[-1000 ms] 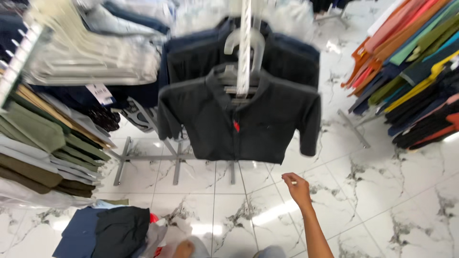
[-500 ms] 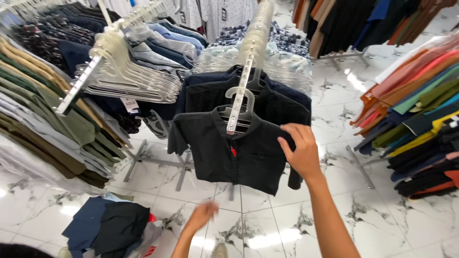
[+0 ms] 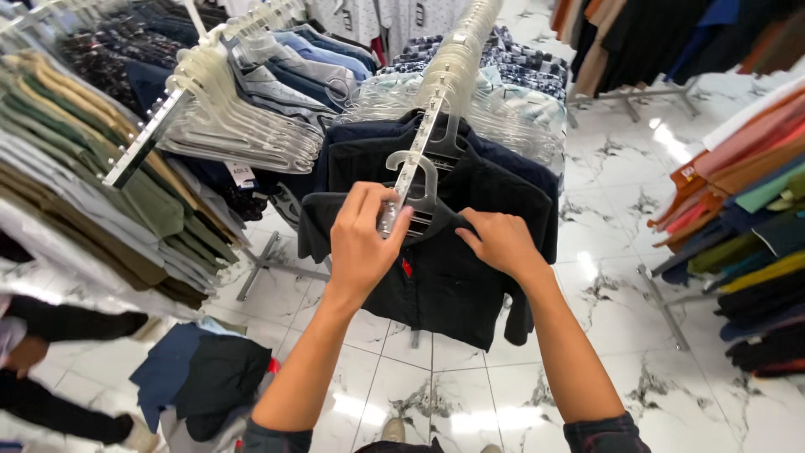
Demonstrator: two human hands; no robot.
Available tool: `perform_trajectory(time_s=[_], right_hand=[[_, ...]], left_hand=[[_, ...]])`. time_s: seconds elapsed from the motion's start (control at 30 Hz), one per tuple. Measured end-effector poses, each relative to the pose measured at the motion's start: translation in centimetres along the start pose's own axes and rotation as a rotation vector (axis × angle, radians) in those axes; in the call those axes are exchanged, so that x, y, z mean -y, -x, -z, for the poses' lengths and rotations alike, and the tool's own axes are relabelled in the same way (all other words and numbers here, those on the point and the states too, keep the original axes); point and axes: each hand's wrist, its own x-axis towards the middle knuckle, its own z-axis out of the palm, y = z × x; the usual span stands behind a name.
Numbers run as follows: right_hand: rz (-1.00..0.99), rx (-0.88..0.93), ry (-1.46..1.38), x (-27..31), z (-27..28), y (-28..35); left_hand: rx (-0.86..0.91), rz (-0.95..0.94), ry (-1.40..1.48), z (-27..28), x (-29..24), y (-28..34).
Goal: The person picks up a black shirt from the floor, folds it, and then places it on a plastic hanger before returning it to a clothing rack among other shirts.
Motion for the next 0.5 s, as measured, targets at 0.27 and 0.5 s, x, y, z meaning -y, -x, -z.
perform_trajectory(time_s=[0.27, 0.5], right_hand=[[0.17, 0.065, -0.193, -3.9, 0.3, -1.7], [0.159, 0.104, -0.198, -6.4, 3.5, -3.7]], left_hand=[[0.034, 0.077, -0.544, -2.5, -2.7, -0.8], [0.084, 0.154, -0.911, -6.9, -0.6, -2.1]])
